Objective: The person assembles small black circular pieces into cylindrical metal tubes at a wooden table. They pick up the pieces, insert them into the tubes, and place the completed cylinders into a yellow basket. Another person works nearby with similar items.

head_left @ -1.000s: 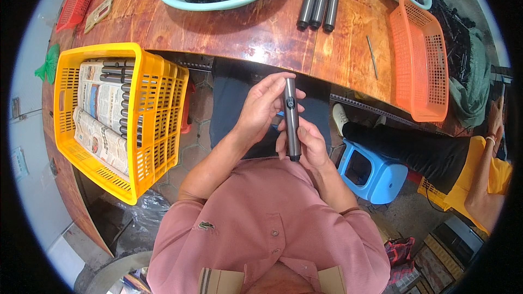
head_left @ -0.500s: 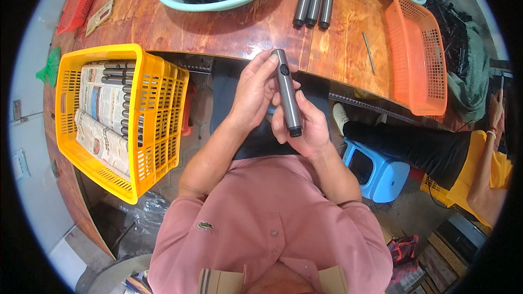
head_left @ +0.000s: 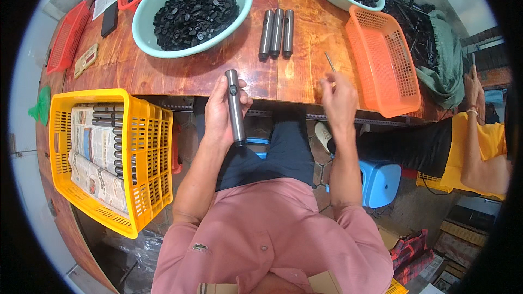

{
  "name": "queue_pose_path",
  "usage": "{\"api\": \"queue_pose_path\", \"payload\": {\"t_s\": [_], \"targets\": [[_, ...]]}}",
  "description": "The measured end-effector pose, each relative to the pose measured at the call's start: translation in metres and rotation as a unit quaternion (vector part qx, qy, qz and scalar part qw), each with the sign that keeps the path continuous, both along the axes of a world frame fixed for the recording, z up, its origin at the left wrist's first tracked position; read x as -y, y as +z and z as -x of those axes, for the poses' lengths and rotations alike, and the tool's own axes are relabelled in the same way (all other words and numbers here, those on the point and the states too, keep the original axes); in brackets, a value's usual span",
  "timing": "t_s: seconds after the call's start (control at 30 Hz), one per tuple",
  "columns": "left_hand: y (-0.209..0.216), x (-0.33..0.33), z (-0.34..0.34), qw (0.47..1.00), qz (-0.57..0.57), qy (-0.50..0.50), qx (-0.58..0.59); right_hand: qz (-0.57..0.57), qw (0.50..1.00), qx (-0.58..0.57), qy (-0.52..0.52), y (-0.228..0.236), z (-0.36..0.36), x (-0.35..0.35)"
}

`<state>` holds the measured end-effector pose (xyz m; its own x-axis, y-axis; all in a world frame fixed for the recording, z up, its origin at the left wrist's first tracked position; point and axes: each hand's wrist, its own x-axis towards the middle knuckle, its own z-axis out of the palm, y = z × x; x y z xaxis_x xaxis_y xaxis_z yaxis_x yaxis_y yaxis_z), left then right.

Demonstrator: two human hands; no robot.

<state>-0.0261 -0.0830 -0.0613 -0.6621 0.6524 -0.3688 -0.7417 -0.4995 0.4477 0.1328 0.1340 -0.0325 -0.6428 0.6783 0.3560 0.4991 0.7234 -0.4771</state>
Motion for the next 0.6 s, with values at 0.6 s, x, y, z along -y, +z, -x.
{"api": "queue_pose_path", "payload": {"t_s": [0.6], "targets": [[0.015,-0.008,-0.028,0.985,-0.074,0.004,-0.153,0.573,0.773,-0.101,0.252,-0.007,-0.005,0.081]]}}
